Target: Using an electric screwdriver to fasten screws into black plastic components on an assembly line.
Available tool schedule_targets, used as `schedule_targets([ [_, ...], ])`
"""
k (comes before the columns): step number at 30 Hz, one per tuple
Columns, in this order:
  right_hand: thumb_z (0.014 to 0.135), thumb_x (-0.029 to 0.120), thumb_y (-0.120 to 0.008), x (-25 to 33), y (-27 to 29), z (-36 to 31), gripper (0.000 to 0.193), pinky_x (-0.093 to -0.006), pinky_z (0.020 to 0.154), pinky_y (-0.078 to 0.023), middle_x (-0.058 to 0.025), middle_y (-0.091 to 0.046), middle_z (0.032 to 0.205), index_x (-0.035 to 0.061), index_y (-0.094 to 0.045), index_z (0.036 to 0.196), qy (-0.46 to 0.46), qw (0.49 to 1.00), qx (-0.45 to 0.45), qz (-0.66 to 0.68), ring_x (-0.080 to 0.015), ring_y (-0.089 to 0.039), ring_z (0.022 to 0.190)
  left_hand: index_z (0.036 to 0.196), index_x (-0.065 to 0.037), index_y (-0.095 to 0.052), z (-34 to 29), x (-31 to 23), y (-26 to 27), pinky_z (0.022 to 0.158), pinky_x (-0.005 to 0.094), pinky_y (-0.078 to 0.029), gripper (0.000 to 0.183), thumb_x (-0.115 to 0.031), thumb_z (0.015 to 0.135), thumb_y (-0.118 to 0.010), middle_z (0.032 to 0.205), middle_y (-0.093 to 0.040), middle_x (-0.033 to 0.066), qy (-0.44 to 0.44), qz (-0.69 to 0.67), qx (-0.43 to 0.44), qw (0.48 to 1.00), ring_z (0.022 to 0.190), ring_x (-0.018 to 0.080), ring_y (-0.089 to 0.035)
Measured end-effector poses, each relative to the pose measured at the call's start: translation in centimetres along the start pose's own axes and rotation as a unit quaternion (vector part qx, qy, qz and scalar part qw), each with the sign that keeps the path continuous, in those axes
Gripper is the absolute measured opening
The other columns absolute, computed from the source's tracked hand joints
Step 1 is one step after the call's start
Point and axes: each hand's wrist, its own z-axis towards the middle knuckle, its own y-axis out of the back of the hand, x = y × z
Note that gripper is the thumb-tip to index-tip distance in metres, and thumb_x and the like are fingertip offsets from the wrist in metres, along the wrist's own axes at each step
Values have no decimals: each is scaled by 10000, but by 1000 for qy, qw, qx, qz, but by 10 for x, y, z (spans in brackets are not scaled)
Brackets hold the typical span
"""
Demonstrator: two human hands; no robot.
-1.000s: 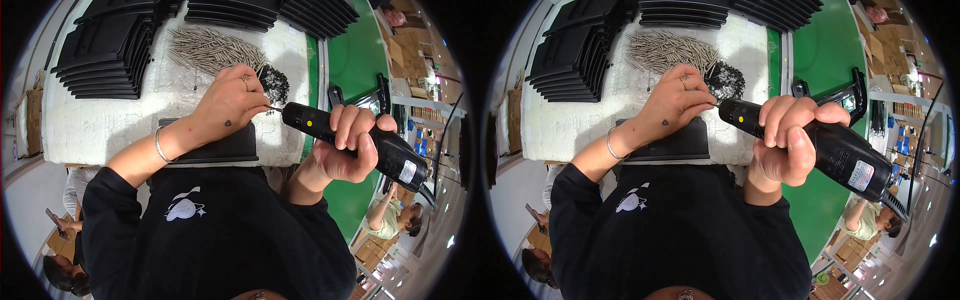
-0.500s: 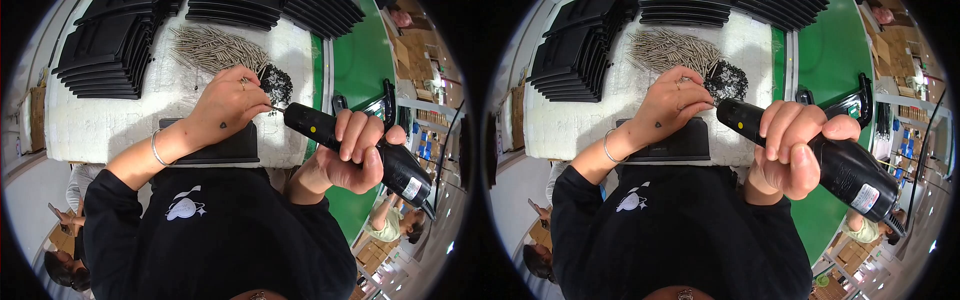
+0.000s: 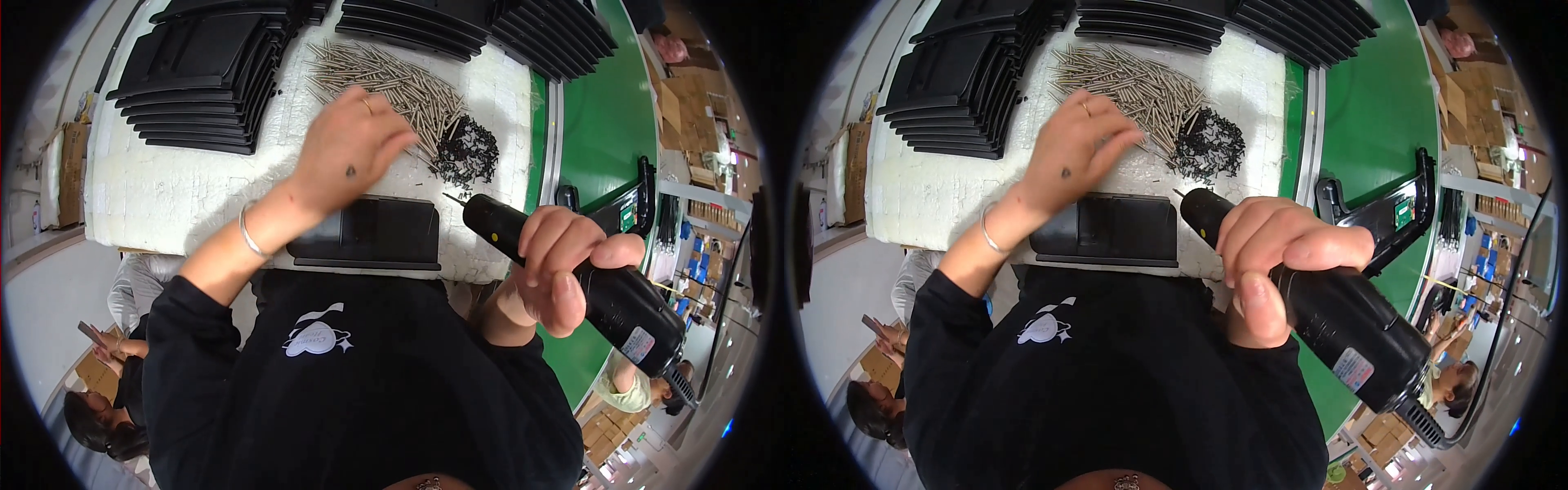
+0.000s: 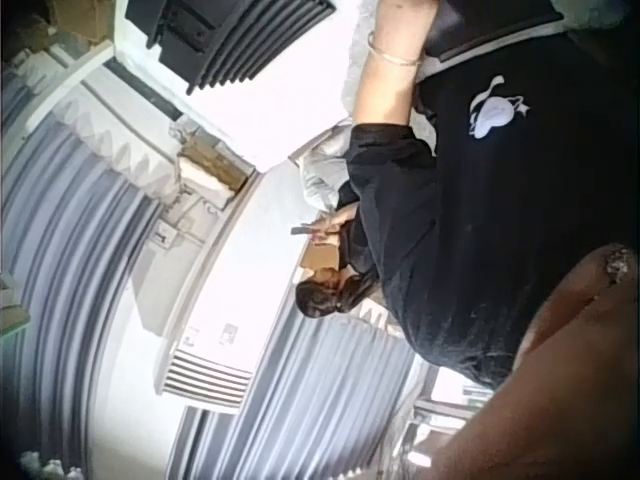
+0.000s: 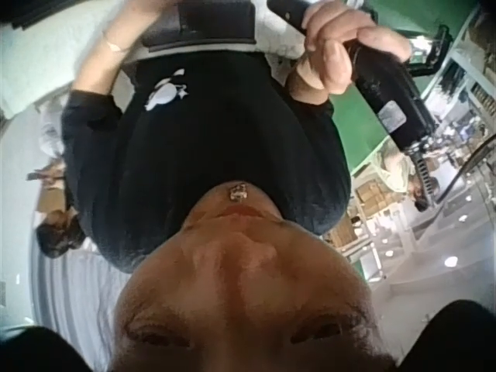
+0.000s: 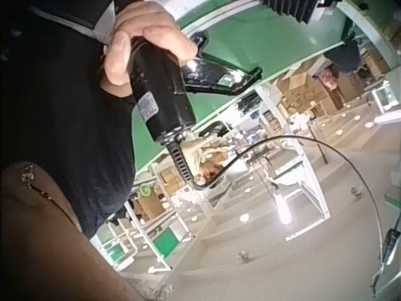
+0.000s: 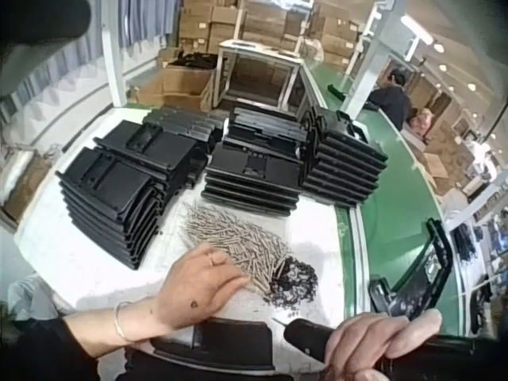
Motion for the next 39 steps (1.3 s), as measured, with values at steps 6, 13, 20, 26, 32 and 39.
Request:
schedule_targets([
  [6,777,24,-657,2,-2,3,383,-305,479,-406,-25,-496,594,106,-409,1057,5,1000,8,3,-154,-477,446,762,-55,-694,4,20,-2,680,360,-462,87,-138,754,-719,727,-617,52,70,130,65,987,776,260,-544],
  [13,783,18,-636,0,2,5,375,-304,489,-403,-33,-499,604,101,-405,1067,-2,1000,6,17,-155,-479,457,717,-38,-660,-1,8,10,656,386,-485,89,-110,764,-682,704,-637,77,61,90,14,994,748,282,-567],
  [20,763,-59,-627,1,-11,7,413,-336,516,-451,-45,-535,668,95,-394,1067,-64,990,113,57,-164,-522,513,815,-44,-700,-56,-29,54,657,334,-502,131,-27,690,-738,753,-669,67,152,1,32,988,757,252,-605],
  [26,751,-83,-628,-17,-35,7,421,-349,528,-465,-62,-549,687,87,-395,1058,-75,982,147,96,-185,-542,546,815,-54,-701,-78,-38,50,650,340,-510,123,-38,696,-731,773,-664,48,172,33,23,984,761,239,-598],
  [32,752,-92,-624,-30,-35,2,423,-350,530,-471,-80,-544,671,64,-383,1063,-76,978,163,105,-191,-544,547,805,-51,-688,-79,-38,46,632,335,-507,117,-26,695,-720,739,-636,39,179,22,4,984,758,233,-582],
  [39,766,-90,-617,-34,-36,0,427,-362,542,-476,-86,-541,676,59,-367,1080,-74,979,163,102,-193,-540,554,799,-52,-679,-80,-38,43,616,336,-506,131,-19,679,-717,747,-630,30,175,11,-7,985,769,229,-579],
])
